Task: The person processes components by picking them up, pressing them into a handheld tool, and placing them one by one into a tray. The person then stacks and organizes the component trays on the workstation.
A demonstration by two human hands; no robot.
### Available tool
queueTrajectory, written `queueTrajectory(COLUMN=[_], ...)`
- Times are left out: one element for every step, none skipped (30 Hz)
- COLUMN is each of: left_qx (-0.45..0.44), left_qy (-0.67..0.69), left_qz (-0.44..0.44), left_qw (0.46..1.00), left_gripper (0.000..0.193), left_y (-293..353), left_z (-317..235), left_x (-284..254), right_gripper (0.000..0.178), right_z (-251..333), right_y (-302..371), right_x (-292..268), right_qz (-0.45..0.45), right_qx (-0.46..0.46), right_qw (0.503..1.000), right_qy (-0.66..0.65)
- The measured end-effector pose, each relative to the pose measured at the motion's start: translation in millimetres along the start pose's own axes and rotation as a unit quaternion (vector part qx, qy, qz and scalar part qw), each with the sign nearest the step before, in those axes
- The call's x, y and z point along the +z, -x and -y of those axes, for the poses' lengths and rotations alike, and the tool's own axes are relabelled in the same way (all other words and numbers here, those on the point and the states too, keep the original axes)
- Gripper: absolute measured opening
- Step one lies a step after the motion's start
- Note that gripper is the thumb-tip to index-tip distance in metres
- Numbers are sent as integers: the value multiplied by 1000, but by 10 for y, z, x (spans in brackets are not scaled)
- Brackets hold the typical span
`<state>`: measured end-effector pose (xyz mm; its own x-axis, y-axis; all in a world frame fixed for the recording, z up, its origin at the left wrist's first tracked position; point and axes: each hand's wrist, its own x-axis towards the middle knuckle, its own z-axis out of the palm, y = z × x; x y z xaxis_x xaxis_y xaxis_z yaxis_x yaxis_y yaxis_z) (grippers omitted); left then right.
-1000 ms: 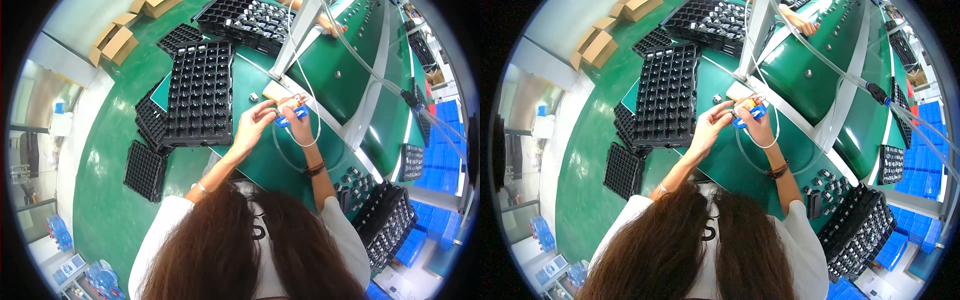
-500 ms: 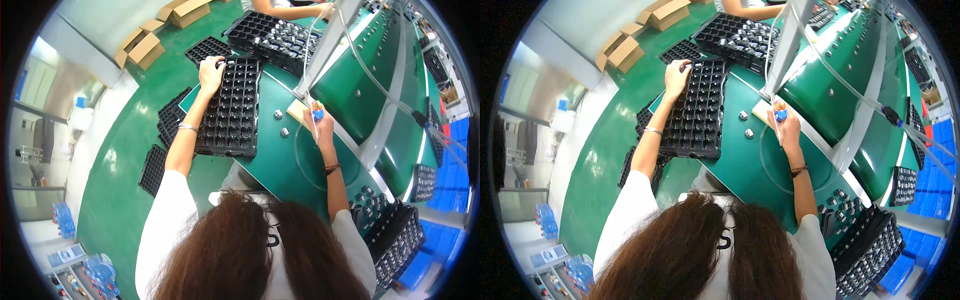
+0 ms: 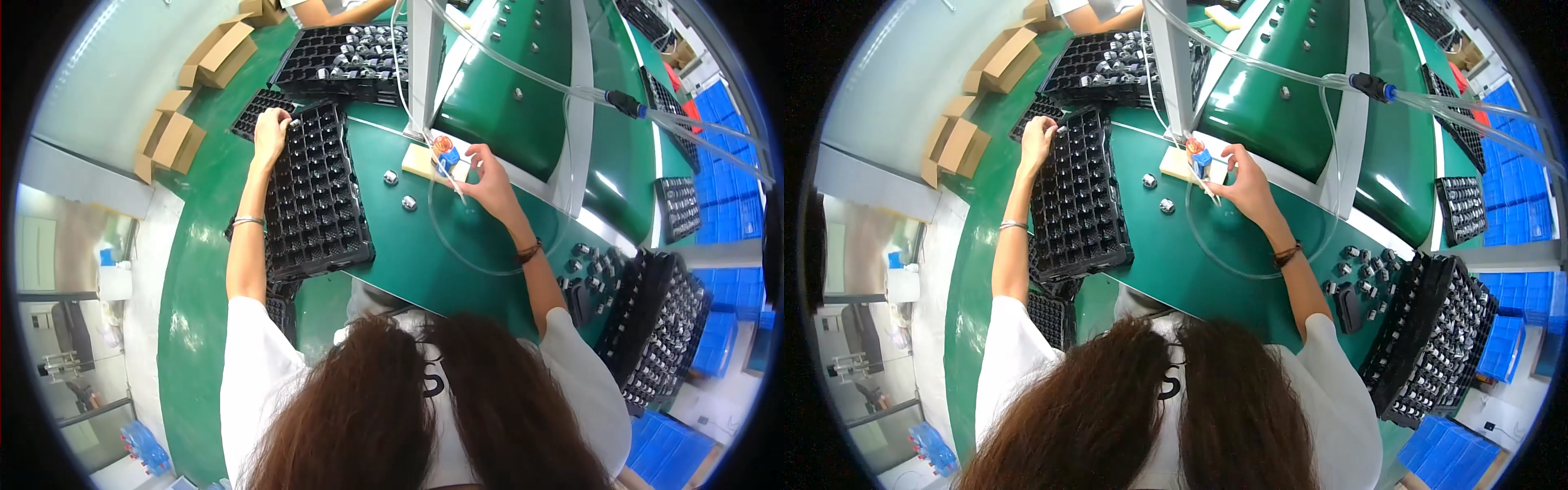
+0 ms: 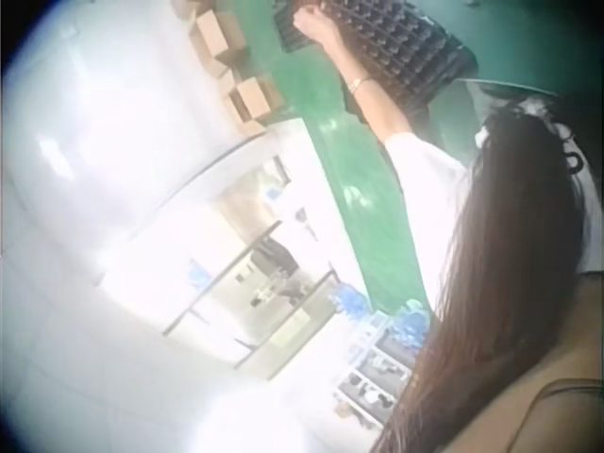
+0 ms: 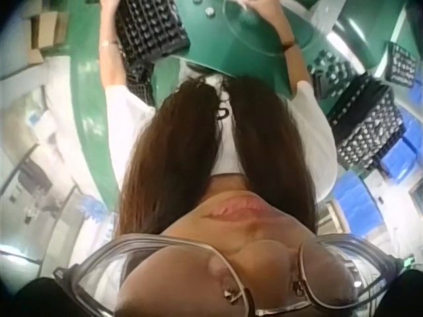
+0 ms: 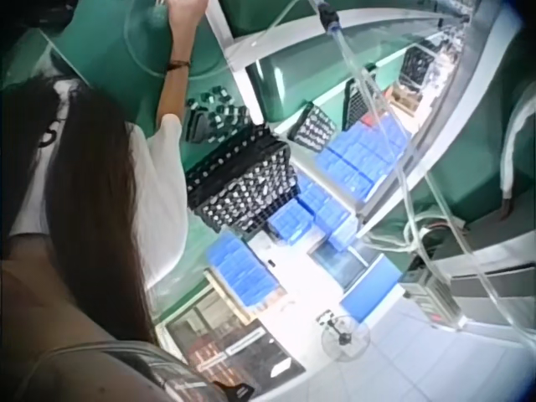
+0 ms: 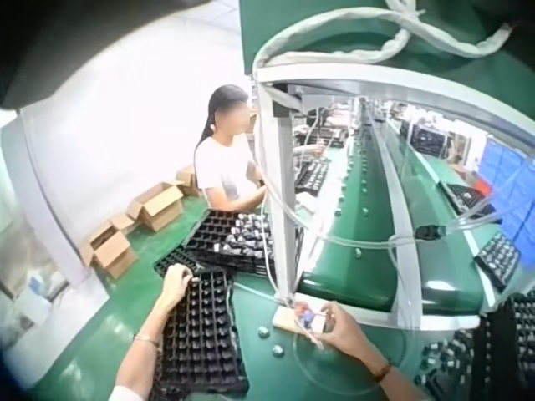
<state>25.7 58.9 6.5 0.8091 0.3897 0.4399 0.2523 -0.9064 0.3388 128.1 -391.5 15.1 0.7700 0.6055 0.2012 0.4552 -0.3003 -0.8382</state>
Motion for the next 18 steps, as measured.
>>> queueTrajectory(left_qx=[-21,-19,-13,-7,-4,-3,-2,9,11,4,-3,-10,-9,-30,-53,-86,-92,-97], left_qy=[29,29,27,25,25,8,-10,-6,-7,15,37,45,46,80,115,152,180,262], left_qz=[16,17,36,54,56,41,26,13,14,15,16,22,25,11,-2,15,22,23], left_qw=[999,999,999,998,998,999,1000,1000,1000,1000,999,999,999,996,992,985,979,960], left_gripper=[17,17,17,17,17,16,15,15,15,15,15,15,15,14,13,15,15,15], left_y=[0,5,10,17,27,38,47,57,59,55,47,30,13,-7,-26,-32,-35,-3], left_z=[-13,-10,-6,-6,-10,-16,4,31,62,92,126,164,111,62,19,-3,23,19], left_x=[-21,-21,-25,-18,-2,19,43,64,75,75,69,57,47,32,6,-50,-78,-108], right_gripper=[51,51,53,55,55,57,59,53,53,47,42,42,38,34,34,33,33,33], right_z=[0,13,34,56,79,106,133,138,134,127,124,131,131,127,117,116,117,129], right_y=[-11,-17,-23,-26,-33,-43,-60,-79,-93,-113,-126,-135,-130,-126,-125,-128,-131,-135], right_x=[23,42,59,83,122,168,214,255,287,319,334,328,306,296,303,314,326,333], right_qz=[-1,-3,0,2,0,-15,-29,-43,-45,-48,-51,-50,-44,-37,-37,-41,-45,-41], right_qx=[-17,-15,-8,0,2,-3,-9,-48,-47,-52,-58,-58,-57,-55,-53,-61,-68,-70], right_qw=[1000,1000,1000,1000,1000,1000,999,997,997,997,996,996,996,997,997,996,995,995], right_qy=[4,2,8,14,13,24,35,45,44,43,43,42,46,49,49,56,62,61])
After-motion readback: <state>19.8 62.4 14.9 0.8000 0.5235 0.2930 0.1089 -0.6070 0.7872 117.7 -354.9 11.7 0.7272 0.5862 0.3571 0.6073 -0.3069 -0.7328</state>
